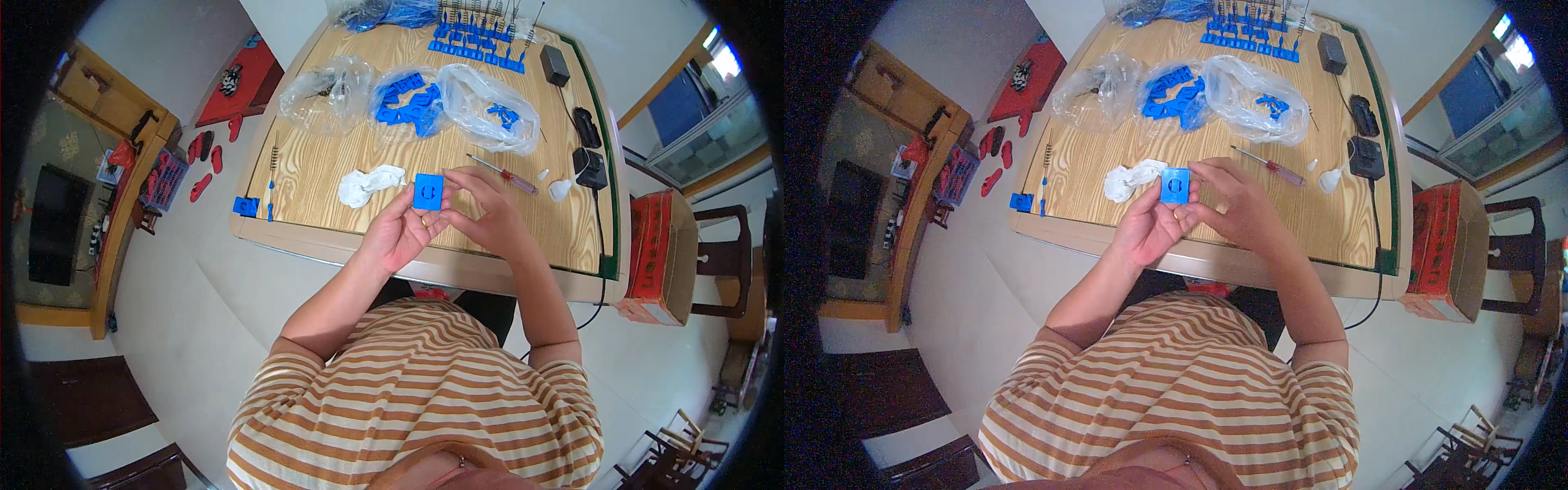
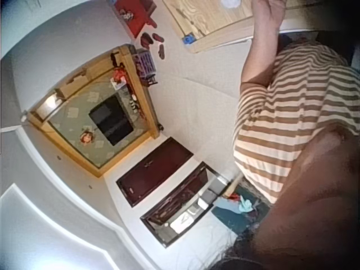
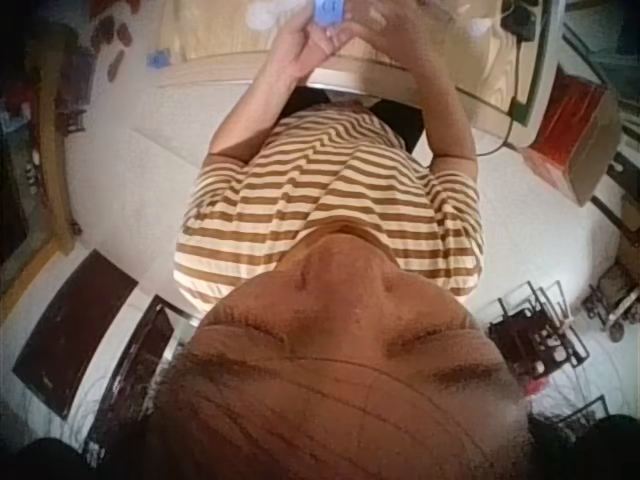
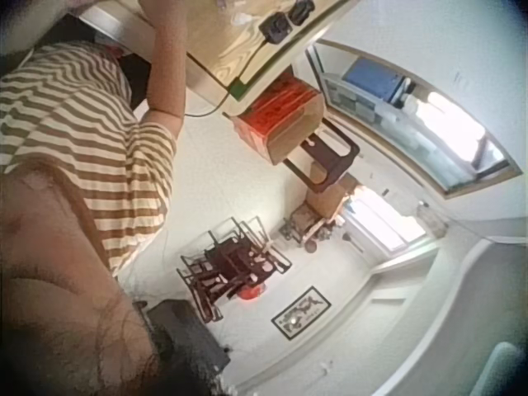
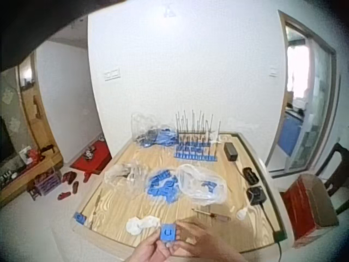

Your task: The person assembles a lighting fixture by joining blue plastic housing components with internal lighting components using screws and a manual screwdriver.

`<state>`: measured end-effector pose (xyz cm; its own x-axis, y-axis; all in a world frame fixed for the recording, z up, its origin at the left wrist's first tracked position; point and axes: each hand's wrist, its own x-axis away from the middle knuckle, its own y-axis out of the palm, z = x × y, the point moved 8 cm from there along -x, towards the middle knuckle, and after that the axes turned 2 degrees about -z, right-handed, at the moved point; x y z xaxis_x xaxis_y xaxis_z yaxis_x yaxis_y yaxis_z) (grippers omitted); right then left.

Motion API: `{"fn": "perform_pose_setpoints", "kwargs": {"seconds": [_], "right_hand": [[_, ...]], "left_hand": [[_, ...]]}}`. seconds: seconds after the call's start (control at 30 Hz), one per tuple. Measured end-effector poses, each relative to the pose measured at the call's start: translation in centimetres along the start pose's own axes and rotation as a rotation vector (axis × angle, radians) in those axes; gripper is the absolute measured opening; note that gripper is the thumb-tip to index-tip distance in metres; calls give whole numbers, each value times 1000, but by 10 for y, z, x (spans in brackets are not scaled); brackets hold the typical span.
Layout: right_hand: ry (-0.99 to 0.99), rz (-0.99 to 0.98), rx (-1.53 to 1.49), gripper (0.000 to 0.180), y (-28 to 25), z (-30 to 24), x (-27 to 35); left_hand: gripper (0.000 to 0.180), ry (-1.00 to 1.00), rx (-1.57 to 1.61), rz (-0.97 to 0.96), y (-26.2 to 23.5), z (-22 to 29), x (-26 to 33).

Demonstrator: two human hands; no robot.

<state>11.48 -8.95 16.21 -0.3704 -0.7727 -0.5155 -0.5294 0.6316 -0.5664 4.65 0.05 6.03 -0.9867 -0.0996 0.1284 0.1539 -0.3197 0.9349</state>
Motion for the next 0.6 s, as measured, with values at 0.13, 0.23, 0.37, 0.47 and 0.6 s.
{"fn": "perform_pose_setpoints", "kwargs": {"seconds": [0.13, 0.23, 0.37, 0.47, 0.6], "right_hand": [[26, -47, -38, 54, -3, 2, 3], [12, -42, -14, 53, -7, -1, 2], [-2, -20, 10, 52, -4, -7, -1], [-4, -47, 14, 50, -2, -10, -4], [-12, -56, 13, 49, 1, -7, -4]], "left_hand": [[38, -15, -22, -41, 1, -2, 0], [37, -25, -27, -24, -1, -4, 0], [37, -29, -24, -51, 1, -5, 0], [37, -25, -20, -55, 4, -6, 0], [36, -10, -18, -31, 5, -6, 1]]}}
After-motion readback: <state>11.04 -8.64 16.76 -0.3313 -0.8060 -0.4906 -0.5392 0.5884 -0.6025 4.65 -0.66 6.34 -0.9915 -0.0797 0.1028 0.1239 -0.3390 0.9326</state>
